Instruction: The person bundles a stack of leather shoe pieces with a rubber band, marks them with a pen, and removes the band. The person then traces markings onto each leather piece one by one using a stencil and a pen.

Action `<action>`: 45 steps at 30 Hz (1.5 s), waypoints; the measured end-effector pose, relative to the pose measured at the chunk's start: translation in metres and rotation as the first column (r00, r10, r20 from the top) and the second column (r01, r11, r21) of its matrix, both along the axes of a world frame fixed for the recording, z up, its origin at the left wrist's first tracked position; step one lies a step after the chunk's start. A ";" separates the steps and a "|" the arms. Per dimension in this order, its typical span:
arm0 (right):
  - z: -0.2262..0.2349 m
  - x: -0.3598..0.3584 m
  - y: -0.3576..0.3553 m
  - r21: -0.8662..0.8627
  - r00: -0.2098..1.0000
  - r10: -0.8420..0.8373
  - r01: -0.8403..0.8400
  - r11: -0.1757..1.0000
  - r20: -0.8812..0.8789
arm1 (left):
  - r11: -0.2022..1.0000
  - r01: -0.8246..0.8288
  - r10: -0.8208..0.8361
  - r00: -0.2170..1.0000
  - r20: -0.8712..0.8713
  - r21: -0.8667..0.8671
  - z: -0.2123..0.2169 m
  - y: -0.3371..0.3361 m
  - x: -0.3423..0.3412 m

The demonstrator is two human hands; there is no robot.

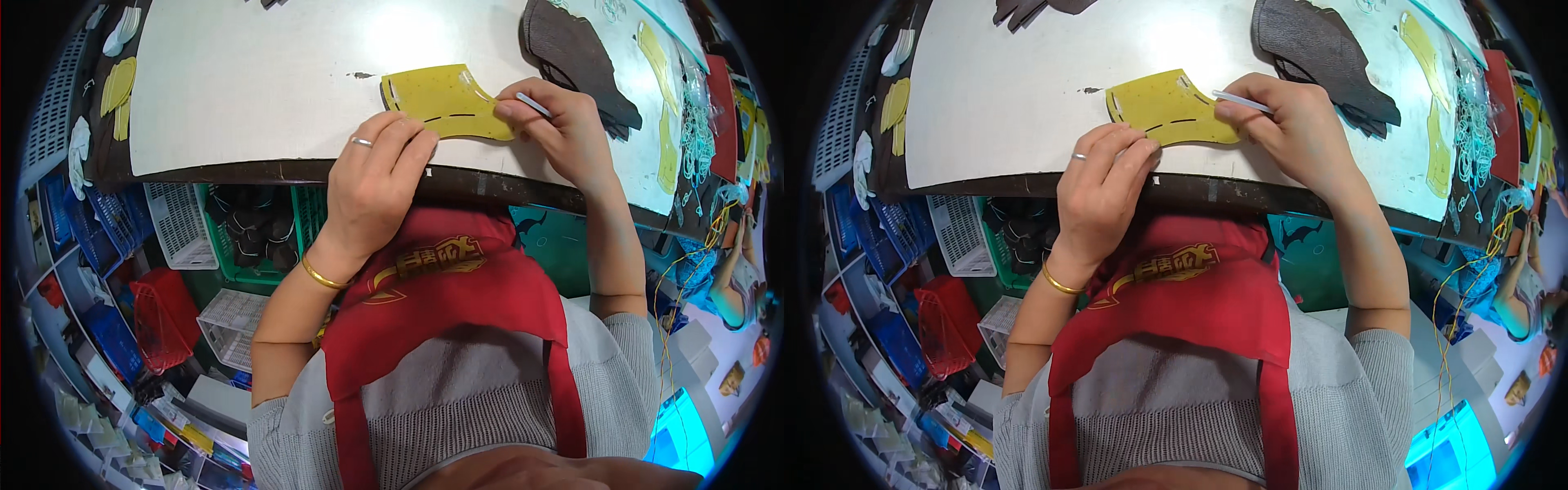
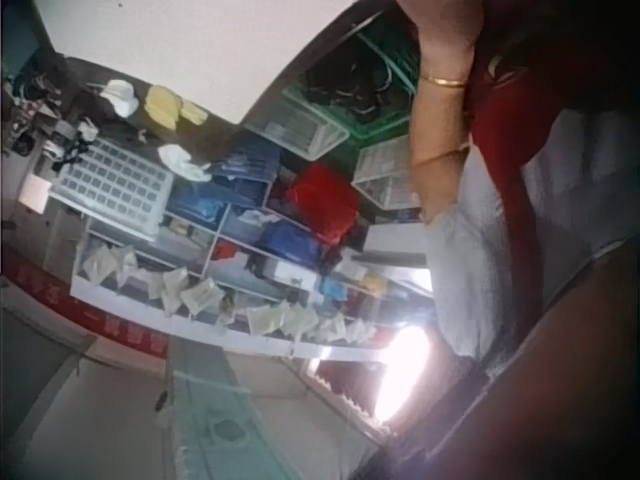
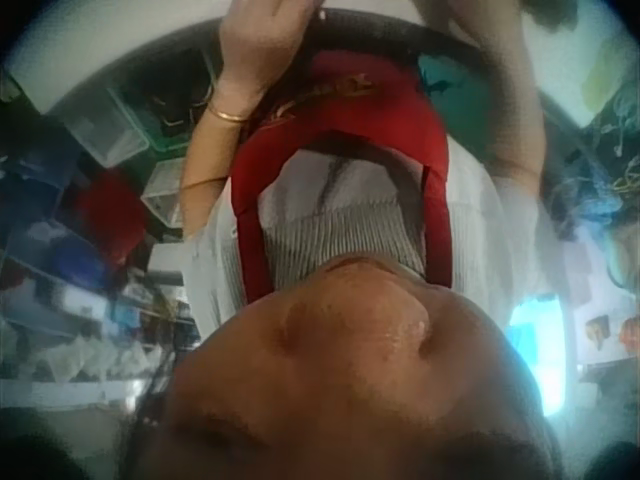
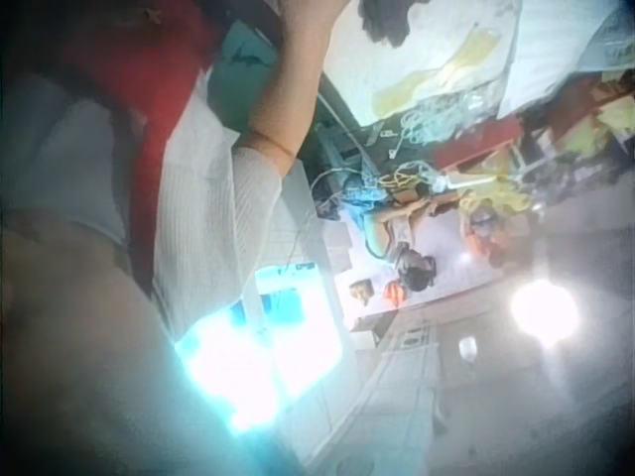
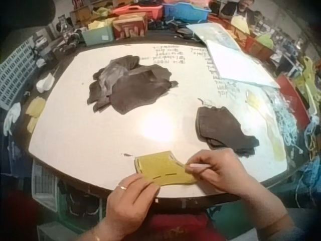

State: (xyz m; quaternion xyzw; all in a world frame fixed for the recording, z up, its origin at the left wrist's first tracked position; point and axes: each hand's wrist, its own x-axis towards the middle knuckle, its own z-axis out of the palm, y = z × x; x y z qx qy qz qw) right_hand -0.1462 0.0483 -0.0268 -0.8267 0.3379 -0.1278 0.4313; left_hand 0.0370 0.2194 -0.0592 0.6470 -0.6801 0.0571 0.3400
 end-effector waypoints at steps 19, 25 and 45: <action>-0.003 -0.022 -0.011 -0.261 0.994 -0.051 0.024 0.965 -0.097 | 0.953 -0.031 -0.086 0.925 0.370 0.300 0.028 -0.014 -0.016; -0.001 -0.020 -0.004 -0.458 0.997 0.002 -0.035 0.888 -0.073 | 0.957 -0.028 -0.087 0.921 0.380 0.288 0.025 -0.014 -0.022; 0.033 0.072 0.004 -0.135 0.920 0.389 -0.392 0.910 -0.048 | 0.983 -0.037 -0.035 0.924 0.380 0.180 0.003 -0.009 -0.051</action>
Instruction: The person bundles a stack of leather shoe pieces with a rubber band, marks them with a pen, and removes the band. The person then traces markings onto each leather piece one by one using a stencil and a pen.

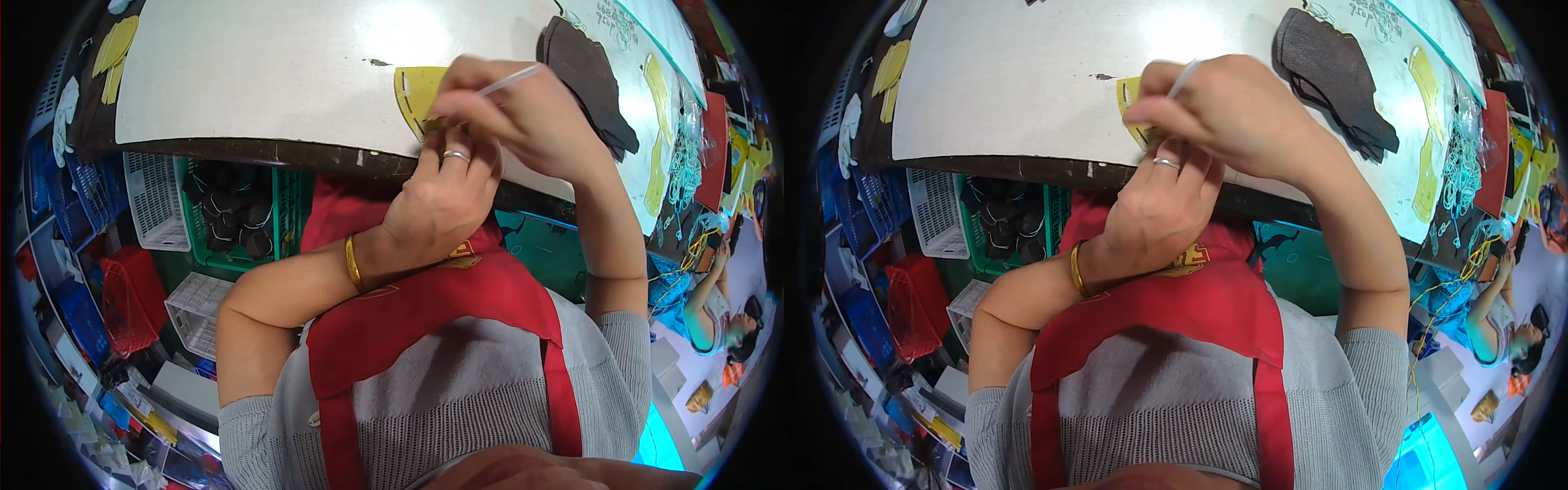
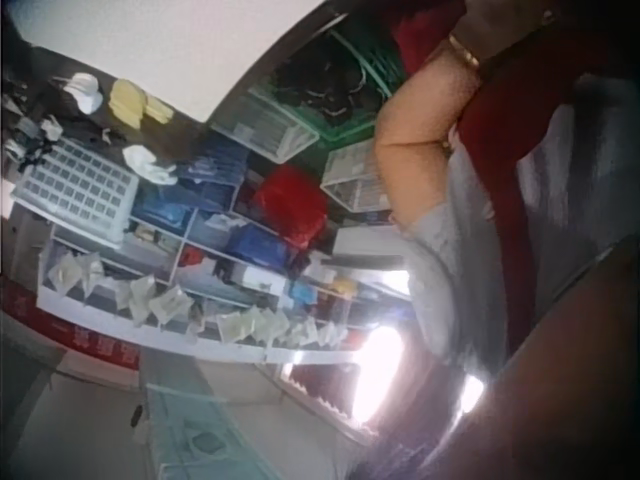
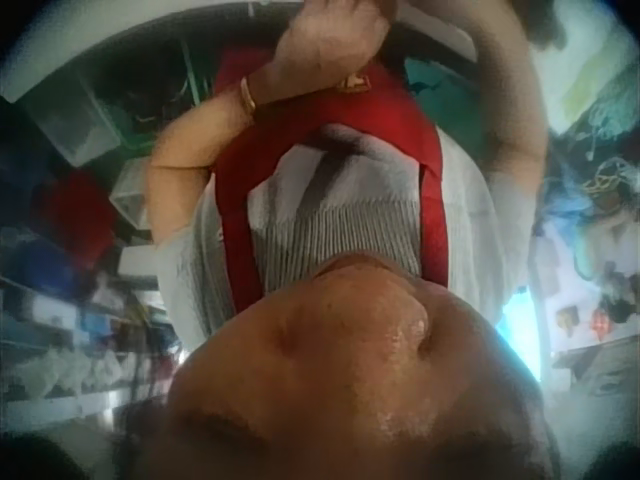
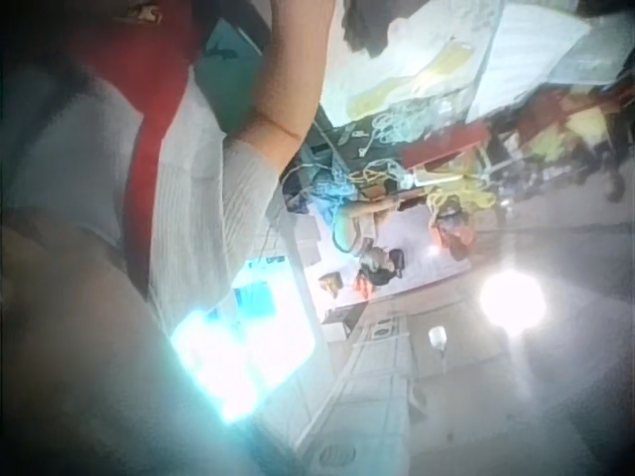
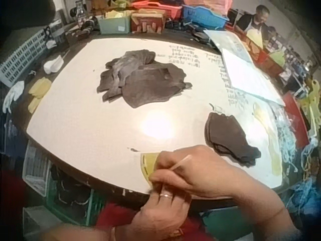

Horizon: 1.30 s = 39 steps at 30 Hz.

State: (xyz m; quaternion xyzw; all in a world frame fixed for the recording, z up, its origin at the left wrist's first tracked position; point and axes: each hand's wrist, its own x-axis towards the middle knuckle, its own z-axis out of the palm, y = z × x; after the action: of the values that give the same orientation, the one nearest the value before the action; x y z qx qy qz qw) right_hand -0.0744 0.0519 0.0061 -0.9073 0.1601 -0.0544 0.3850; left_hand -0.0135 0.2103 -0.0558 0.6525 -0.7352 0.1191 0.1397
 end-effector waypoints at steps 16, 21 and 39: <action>-0.019 -0.008 -0.009 -0.395 0.973 0.212 -0.158 0.905 0.096 | 1.000 -0.019 0.020 0.999 -0.043 0.022 0.004 -0.004 0.000; 0.000 -0.044 -0.026 -0.511 0.994 -0.007 -0.051 0.858 -0.111 | 0.999 -0.023 0.022 0.999 0.031 0.023 0.009 -0.011 0.002; -0.018 -0.089 -0.047 -0.349 0.994 -0.113 0.110 0.931 0.011 | 0.994 -0.070 0.054 0.979 0.196 0.079 0.020 -0.029 -0.004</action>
State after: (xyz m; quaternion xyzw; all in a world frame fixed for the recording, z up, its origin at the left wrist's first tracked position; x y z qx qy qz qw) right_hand -0.1632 0.0049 -0.0115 -0.9509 0.2008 -0.0994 0.2134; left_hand -0.0175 0.1818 -0.0356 0.6659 -0.7290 0.1545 0.0358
